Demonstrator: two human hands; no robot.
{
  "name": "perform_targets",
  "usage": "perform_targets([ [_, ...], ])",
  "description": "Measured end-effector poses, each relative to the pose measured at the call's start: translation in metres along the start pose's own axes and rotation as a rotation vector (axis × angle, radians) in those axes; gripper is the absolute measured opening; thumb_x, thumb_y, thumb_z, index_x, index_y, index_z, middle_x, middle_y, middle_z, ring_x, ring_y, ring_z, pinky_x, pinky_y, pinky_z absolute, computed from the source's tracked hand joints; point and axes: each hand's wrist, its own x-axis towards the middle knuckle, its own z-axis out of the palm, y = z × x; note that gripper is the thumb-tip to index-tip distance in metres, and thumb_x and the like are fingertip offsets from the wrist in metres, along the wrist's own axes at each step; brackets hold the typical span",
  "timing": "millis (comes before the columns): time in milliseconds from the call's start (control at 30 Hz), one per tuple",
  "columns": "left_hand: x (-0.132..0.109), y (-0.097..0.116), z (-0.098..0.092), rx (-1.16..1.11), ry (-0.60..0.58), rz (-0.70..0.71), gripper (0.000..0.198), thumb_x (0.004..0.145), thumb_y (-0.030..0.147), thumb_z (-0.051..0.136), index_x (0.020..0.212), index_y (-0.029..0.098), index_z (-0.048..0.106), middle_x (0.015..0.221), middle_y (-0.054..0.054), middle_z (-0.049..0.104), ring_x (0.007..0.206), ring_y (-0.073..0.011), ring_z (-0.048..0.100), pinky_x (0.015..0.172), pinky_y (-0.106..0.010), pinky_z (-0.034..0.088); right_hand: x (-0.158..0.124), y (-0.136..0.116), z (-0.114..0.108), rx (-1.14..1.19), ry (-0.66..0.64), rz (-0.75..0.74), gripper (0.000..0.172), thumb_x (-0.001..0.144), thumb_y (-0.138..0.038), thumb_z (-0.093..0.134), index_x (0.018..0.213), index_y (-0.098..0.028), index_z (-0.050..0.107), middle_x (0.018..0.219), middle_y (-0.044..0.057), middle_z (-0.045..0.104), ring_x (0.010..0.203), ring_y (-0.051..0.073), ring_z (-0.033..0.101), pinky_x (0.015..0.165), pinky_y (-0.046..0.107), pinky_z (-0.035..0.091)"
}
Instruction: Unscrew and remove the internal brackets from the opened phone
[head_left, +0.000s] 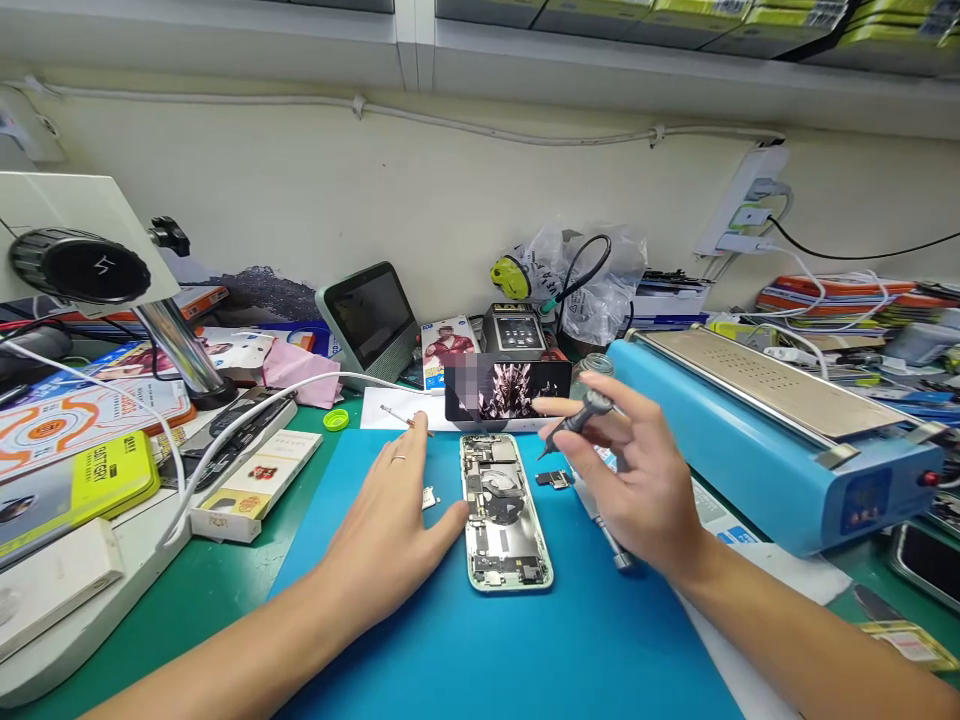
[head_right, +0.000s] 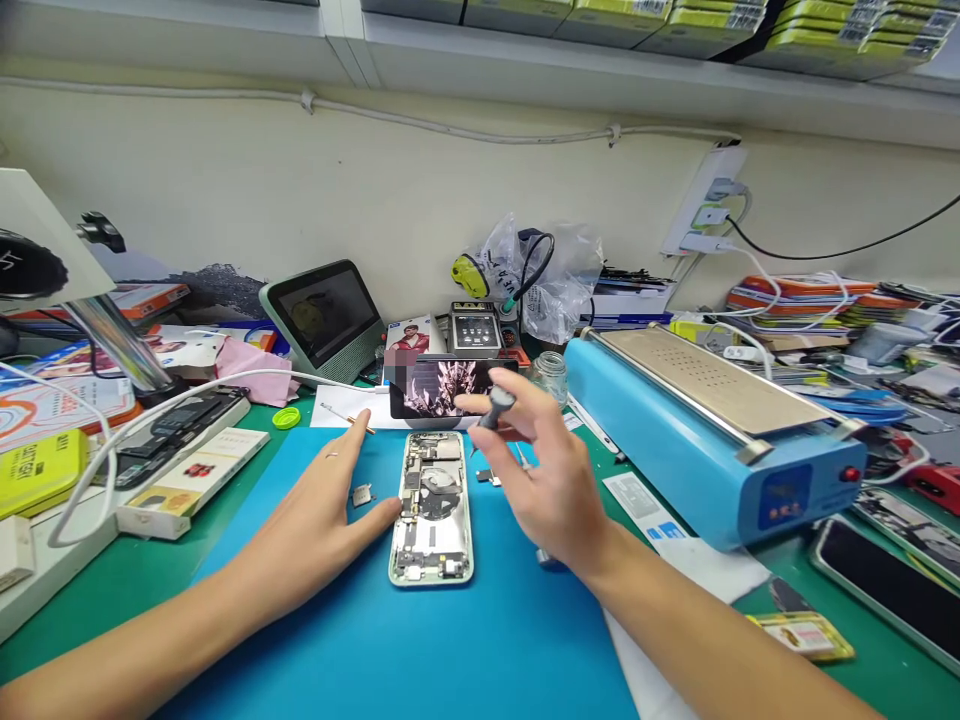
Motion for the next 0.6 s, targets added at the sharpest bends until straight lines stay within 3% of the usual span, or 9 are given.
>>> perform_targets([
  [167,-0.0006,0.0037,-0.0029,0.012,-0.022,-0.006,0.094,0.096,0.056,0.048,0.169,0.009,0.014,0.175,-0.017,0.024,0.161,-0.0355,0.026,0.129,-0.061,0.03,0.0041,0.0091,0.0018,0.005,0.089,0.107,0.045,0.102,-0.024,0.067,0.143,-0.032,0.051,0.12,0.004,0.08,0.107,0.022,0.08,0.08,0.036,0.068],
  [300,-0.0007,0.0075,-0.0048,0.027,-0.057,-0.026,0.097,0.096,0.057,0.045,0.169,0.006,0.007,0.176,-0.018,0.018,0.163,-0.0389,0.018,0.13,-0.066,0.023,0.0043,0.0088,0.0024,0.005,0.112,0.139,0.044,0.1,-0.027,0.069,0.14,-0.029,0.052,0.114,0.005,0.081,0.1,0.023,0.081,0.08,0.04,0.068],
  [600,-0.0004,0.007,-0.0066,0.052,-0.092,-0.045,0.096,0.098,0.061,0.042,0.17,0.007,0.009,0.177,-0.016,0.01,0.163,-0.0412,0.009,0.131,-0.068,0.016,0.0062,0.0061,0.0032,0.022,0.136,0.163,0.042,0.099,-0.027,0.072,0.135,-0.027,0.051,0.115,0.006,0.081,0.096,0.022,0.082,0.084,0.041,0.068],
])
